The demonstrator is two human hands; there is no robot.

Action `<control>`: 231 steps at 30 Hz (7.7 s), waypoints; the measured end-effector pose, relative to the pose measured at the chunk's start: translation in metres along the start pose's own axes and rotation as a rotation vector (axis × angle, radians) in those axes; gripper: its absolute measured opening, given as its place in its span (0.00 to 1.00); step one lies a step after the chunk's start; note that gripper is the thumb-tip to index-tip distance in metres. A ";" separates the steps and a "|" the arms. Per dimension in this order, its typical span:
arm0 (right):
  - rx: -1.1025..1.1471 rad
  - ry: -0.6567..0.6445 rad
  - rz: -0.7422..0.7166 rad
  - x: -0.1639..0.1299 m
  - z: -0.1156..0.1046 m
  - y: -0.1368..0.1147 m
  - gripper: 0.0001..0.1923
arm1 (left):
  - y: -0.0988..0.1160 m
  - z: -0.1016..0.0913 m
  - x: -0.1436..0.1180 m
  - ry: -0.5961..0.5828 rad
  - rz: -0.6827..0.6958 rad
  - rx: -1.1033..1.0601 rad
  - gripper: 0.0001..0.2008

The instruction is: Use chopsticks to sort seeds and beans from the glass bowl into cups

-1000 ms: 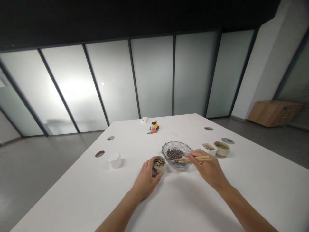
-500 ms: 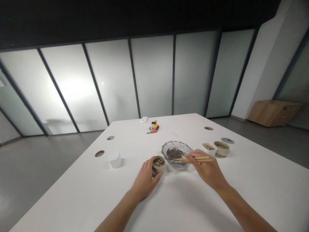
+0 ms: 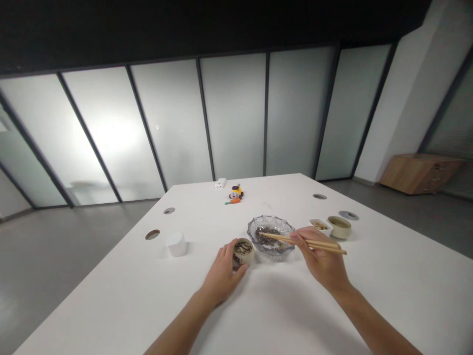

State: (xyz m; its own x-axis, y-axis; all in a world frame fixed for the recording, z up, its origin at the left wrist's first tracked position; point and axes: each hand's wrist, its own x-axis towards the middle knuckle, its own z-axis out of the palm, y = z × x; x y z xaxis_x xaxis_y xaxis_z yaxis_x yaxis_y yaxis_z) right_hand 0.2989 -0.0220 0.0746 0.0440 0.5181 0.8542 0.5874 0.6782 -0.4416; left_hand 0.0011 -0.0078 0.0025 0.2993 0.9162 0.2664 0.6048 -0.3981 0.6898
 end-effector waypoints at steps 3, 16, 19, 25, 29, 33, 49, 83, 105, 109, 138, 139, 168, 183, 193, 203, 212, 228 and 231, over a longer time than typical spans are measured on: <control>0.070 0.032 0.002 -0.002 0.002 -0.007 0.22 | 0.000 0.000 0.000 0.005 0.011 -0.010 0.38; -0.088 -0.043 -0.058 0.008 -0.016 0.020 0.27 | -0.005 0.001 0.000 0.010 0.002 -0.013 0.38; -0.146 -0.119 -0.025 0.009 -0.017 0.028 0.31 | -0.005 0.001 0.000 0.025 0.019 -0.021 0.37; -0.114 -0.278 0.032 0.006 -0.010 0.023 0.30 | 0.000 -0.001 0.000 0.017 0.012 -0.019 0.37; -0.112 -0.265 0.025 0.004 -0.008 0.024 0.30 | -0.001 -0.001 0.001 0.015 0.026 -0.015 0.37; -0.160 -0.134 -0.037 0.004 -0.007 0.026 0.29 | -0.004 0.000 0.001 0.020 0.030 -0.012 0.37; -0.183 -0.053 0.048 0.002 -0.001 0.031 0.34 | -0.001 -0.001 0.000 0.012 0.022 -0.003 0.37; -0.076 -0.098 0.012 0.004 -0.010 0.022 0.28 | 0.000 -0.002 0.000 0.014 0.026 -0.010 0.37; -0.075 0.000 0.035 0.007 -0.010 0.012 0.27 | 0.001 -0.002 -0.001 0.011 0.009 0.003 0.37; 0.086 0.036 0.089 0.000 0.001 -0.005 0.25 | 0.001 -0.001 0.000 0.001 0.004 0.005 0.37; 0.001 -0.132 0.236 0.005 -0.004 0.042 0.35 | -0.007 0.003 0.000 0.032 0.003 -0.013 0.39; 0.001 -0.123 0.250 0.005 -0.005 0.043 0.37 | -0.007 0.002 0.000 0.028 0.002 -0.015 0.39; 0.339 -0.029 0.371 -0.011 0.015 -0.006 0.28 | 0.001 -0.001 0.000 0.030 0.012 -0.008 0.38; 0.224 -0.144 0.376 -0.002 0.007 0.015 0.34 | -0.002 0.000 0.000 0.018 0.011 -0.011 0.37; 0.106 -0.025 0.340 0.001 0.001 0.040 0.33 | -0.003 0.000 0.000 0.040 0.021 -0.019 0.37; 0.117 -0.111 0.409 0.002 0.001 0.046 0.33 | -0.005 0.001 0.001 0.038 0.008 -0.018 0.38; 0.020 -0.095 0.188 -0.003 0.002 0.042 0.27 | 0.000 0.000 0.001 0.039 -0.004 0.004 0.37; 0.070 -0.078 0.049 -0.013 0.024 0.025 0.26 | -0.012 0.007 0.003 0.068 0.005 0.002 0.38; 0.041 -0.025 -0.008 -0.013 0.013 0.024 0.23 | -0.009 0.008 0.006 0.068 -0.037 0.030 0.41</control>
State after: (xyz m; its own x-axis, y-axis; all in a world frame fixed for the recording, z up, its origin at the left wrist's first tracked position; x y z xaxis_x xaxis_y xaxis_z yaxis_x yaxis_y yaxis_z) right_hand 0.3020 -0.0055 0.0491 0.0192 0.5248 0.8510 0.5541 0.7029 -0.4460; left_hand 0.0035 0.0005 -0.0079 0.2259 0.9310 0.2868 0.6369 -0.3639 0.6796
